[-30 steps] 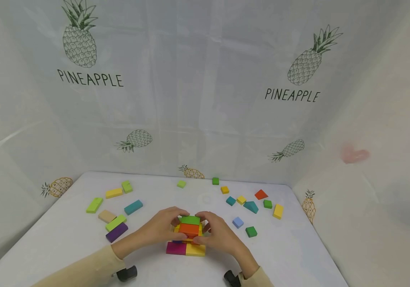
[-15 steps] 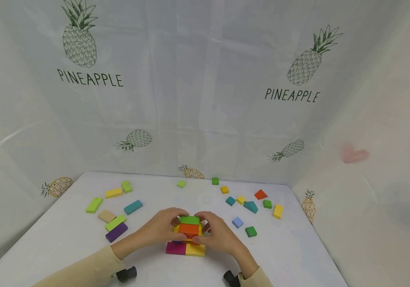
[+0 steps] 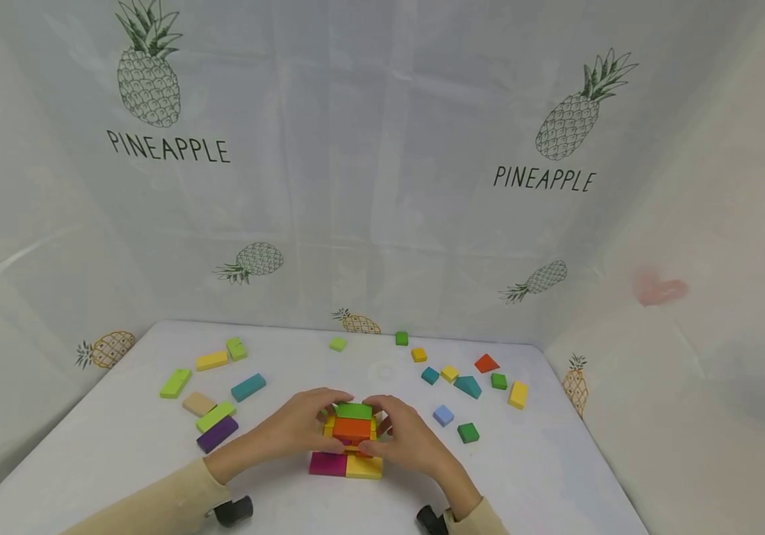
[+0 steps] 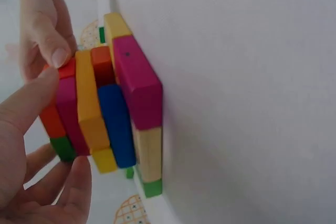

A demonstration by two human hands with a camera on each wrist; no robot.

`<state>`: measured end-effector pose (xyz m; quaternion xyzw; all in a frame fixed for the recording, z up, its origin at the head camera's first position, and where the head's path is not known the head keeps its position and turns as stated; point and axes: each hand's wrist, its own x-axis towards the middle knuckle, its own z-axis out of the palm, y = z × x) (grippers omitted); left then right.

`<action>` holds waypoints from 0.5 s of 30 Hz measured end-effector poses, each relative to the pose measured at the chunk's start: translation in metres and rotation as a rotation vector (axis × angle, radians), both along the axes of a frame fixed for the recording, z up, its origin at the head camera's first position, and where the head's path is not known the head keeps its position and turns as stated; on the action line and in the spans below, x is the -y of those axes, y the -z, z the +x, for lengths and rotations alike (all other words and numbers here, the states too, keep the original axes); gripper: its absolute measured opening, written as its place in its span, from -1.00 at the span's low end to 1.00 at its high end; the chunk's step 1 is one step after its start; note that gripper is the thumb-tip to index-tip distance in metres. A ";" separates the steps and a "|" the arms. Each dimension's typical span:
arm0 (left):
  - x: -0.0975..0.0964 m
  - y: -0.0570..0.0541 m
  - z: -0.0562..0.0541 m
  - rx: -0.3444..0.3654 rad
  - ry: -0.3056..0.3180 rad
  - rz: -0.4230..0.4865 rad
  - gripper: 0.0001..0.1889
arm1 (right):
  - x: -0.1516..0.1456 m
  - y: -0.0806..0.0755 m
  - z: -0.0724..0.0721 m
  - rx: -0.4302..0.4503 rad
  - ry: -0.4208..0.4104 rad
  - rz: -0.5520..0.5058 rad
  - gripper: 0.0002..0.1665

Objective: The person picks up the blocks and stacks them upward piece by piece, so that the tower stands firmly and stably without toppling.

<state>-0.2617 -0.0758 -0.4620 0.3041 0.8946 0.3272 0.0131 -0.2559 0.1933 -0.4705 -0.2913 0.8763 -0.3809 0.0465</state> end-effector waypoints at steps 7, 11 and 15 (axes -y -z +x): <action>0.030 -0.012 -0.009 0.044 0.013 0.049 -0.18 | 0.001 0.000 0.000 0.005 0.012 0.010 -0.25; 0.057 -0.021 -0.016 0.010 -0.007 0.075 -0.23 | 0.001 0.000 -0.001 0.010 0.018 0.017 -0.24; 0.090 -0.020 -0.026 -0.063 -0.074 0.057 -0.28 | 0.001 0.000 -0.001 0.009 0.015 0.019 -0.24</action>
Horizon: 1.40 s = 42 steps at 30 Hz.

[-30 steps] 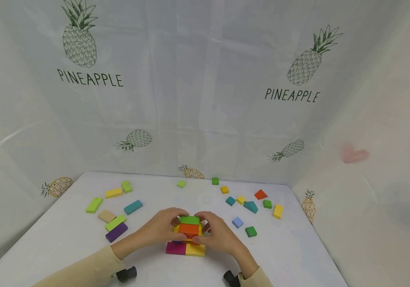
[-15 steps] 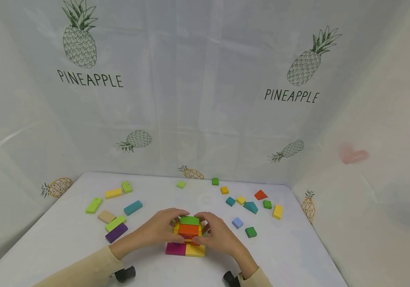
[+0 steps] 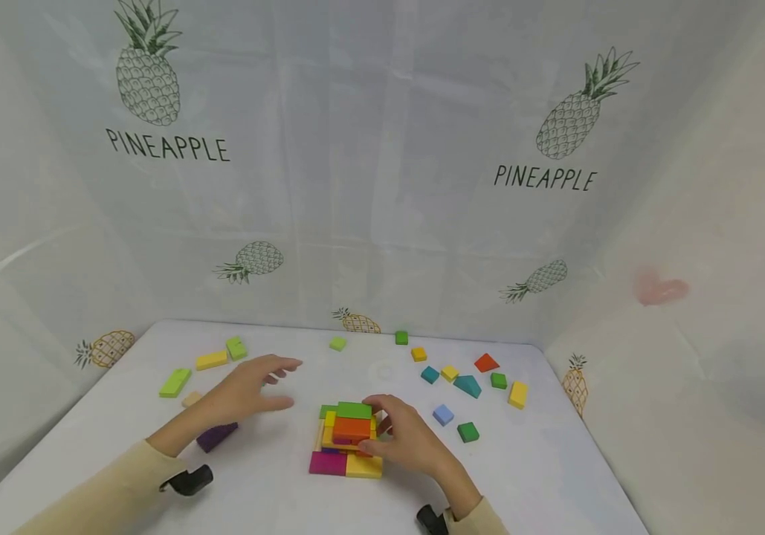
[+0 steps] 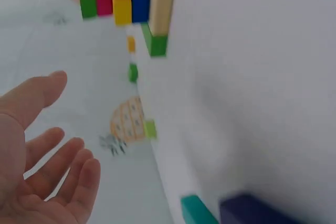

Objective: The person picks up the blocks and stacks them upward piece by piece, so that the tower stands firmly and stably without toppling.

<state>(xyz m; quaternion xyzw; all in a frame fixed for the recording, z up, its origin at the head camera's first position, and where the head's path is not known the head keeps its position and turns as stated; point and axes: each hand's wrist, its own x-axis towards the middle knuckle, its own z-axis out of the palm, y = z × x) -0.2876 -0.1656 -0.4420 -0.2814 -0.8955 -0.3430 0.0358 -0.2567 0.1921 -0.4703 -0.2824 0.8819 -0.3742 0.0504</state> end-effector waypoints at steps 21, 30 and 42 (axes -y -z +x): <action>0.076 0.036 -0.029 0.124 -0.239 -0.082 -0.48 | 0.000 0.001 0.000 0.006 0.002 -0.011 -0.24; 0.071 0.037 -0.031 0.090 -0.221 -0.080 -0.60 | 0.000 0.001 0.000 0.006 0.000 -0.011 -0.24; 0.033 0.011 -0.018 0.011 -0.129 -0.060 -0.62 | 0.000 0.002 -0.001 0.010 0.002 -0.021 -0.24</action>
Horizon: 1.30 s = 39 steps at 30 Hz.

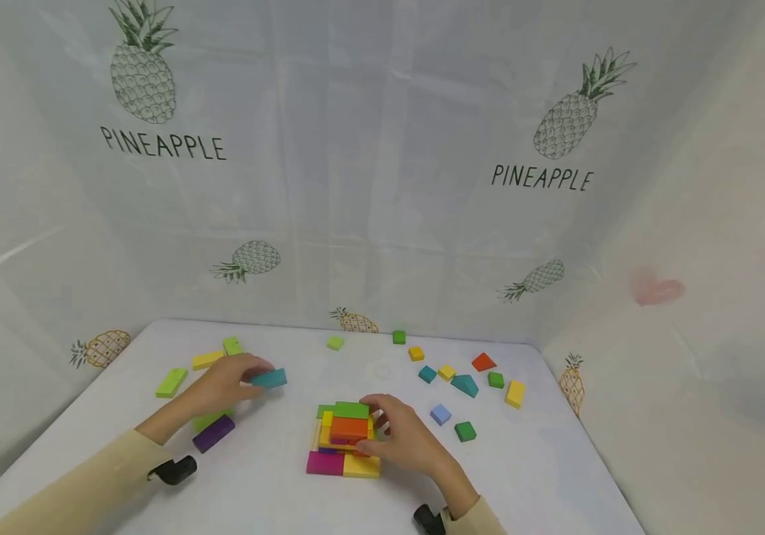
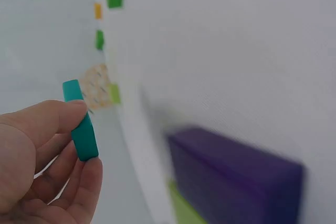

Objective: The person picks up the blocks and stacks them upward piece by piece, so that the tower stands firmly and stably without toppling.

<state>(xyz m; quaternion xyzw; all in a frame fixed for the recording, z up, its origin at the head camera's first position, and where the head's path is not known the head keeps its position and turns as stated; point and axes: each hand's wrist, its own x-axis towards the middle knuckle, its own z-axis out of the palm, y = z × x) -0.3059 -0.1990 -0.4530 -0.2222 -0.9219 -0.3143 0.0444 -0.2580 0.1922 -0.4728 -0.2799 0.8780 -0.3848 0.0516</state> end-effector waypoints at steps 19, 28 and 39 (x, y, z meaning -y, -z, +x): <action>-0.080 -0.030 0.029 -0.046 0.249 0.021 -0.66 | 0.001 0.001 0.001 -0.014 0.007 -0.056 -0.18; -0.108 -0.024 0.028 -0.021 0.277 0.011 -0.67 | -0.001 -0.001 0.001 -0.012 -0.008 -0.134 -0.16; -0.121 -0.015 0.025 0.027 0.279 0.098 -0.67 | -0.004 -0.002 -0.002 -0.013 -0.026 -0.165 -0.20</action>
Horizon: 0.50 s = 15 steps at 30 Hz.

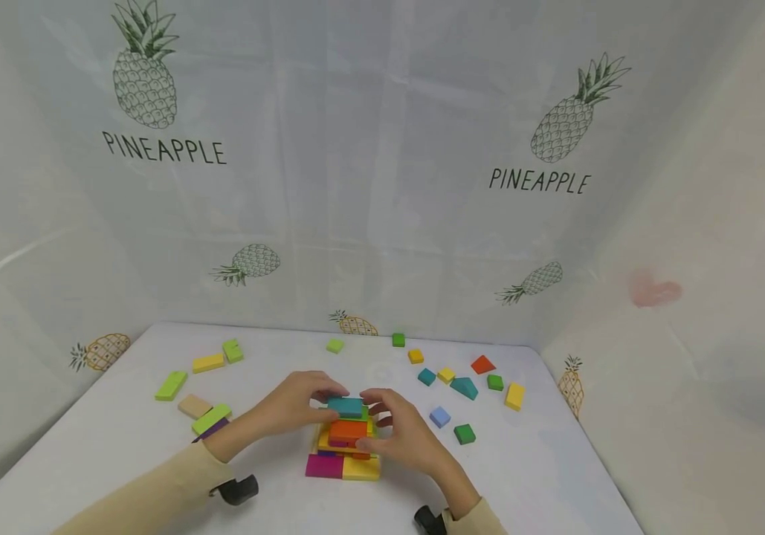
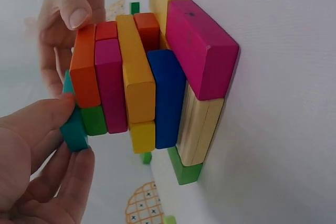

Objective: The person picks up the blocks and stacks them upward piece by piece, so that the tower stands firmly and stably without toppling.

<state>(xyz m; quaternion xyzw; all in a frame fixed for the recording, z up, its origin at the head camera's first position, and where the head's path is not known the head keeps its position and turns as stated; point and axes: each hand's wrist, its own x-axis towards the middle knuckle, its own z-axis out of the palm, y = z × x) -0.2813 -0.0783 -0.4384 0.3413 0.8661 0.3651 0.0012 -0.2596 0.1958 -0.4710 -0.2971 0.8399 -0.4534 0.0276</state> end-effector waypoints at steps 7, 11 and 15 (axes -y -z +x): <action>0.001 0.007 0.000 0.031 -0.049 0.020 -0.56 | 0.001 0.000 0.000 0.000 -0.020 -0.013 -0.18; 0.006 0.010 0.000 0.030 -0.049 0.020 -0.60 | 0.001 -0.002 0.001 0.006 -0.027 -0.008 -0.17; 0.006 0.008 0.001 0.033 -0.018 0.027 -0.70 | 0.001 -0.002 0.001 0.015 -0.018 0.003 -0.18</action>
